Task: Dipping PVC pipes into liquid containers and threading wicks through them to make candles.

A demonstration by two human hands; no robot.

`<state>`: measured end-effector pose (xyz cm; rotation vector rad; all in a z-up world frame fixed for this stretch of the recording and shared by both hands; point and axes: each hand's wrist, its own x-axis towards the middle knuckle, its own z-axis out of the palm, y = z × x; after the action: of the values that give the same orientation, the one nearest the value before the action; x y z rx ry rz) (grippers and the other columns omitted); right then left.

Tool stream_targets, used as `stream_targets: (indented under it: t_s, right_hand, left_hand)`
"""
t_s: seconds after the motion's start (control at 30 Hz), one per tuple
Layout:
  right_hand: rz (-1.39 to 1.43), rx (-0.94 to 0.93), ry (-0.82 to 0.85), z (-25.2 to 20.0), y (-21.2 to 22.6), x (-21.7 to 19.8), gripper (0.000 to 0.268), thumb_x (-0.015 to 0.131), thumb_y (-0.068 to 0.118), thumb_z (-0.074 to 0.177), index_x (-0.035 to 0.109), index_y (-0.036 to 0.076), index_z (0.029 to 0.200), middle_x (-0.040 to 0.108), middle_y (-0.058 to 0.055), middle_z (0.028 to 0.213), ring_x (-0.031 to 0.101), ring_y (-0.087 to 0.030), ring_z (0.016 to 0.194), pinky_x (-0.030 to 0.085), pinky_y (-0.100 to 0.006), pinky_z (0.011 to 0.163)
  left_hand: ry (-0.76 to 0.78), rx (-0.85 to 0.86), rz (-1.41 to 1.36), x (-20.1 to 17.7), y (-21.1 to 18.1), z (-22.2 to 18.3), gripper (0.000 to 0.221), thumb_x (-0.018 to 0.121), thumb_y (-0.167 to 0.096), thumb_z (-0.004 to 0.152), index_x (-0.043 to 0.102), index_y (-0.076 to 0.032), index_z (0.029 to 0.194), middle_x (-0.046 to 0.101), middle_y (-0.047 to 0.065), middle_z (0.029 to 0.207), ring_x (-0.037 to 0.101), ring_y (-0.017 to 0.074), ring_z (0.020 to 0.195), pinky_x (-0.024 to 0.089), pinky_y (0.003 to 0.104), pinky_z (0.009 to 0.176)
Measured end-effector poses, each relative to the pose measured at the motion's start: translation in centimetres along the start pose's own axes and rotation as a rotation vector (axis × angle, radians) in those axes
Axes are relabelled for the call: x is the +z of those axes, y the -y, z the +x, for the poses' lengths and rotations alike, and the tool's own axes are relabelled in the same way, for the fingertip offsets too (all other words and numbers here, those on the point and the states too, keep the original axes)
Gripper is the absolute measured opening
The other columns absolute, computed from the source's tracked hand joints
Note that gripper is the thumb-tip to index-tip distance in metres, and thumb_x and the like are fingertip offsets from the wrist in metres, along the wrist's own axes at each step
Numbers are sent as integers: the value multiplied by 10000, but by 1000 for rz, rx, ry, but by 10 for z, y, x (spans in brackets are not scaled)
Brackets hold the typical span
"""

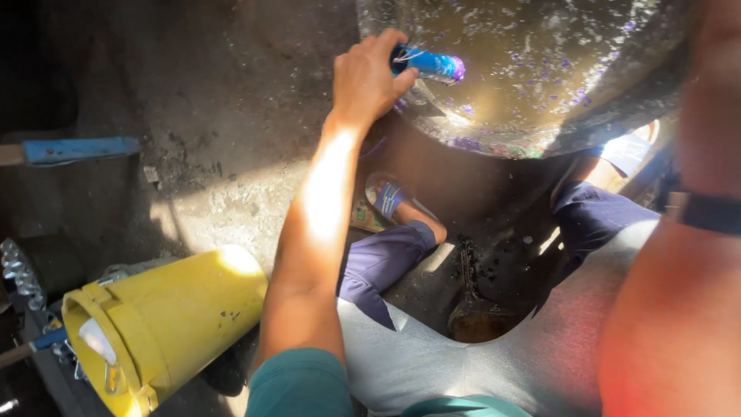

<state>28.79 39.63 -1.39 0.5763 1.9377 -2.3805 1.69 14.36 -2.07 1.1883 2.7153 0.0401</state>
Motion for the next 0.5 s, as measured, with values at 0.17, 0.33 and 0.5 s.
stream_targets:
  t_s: [0.17, 0.33, 0.5]
  right_hand:
    - [-1106, -451, -587, 18, 35, 73, 222, 731, 55, 981, 543, -39, 1055, 535, -166, 959, 532, -314, 864, 411, -402, 745]
    - [-1314, -288, -617, 27, 53, 101, 381, 636, 329, 784, 542, 107, 1078, 468, -106, 886, 492, -293, 671, 377, -401, 511]
    - [-1224, -253, -607, 31, 59, 115, 428, 654, 323, 750, 532, 77, 1078, 487, -100, 867, 496, -274, 723, 411, -388, 561]
  left_hand:
    - [71, 14, 83, 77, -12, 35, 359, 622, -360, 661, 530, -202, 969, 597, 77, 798, 567, 319, 737, 394, 467, 621]
    - [361, -236, 88, 97, -35, 47, 336, 600, -309, 701, 519, -254, 1022, 569, 73, 939, 559, 299, 882, 375, 450, 744]
    - [316, -140, 49, 65, -35, 40, 402, 519, -288, 652, 539, -205, 1045, 596, 77, 916, 550, 313, 868, 375, 464, 727]
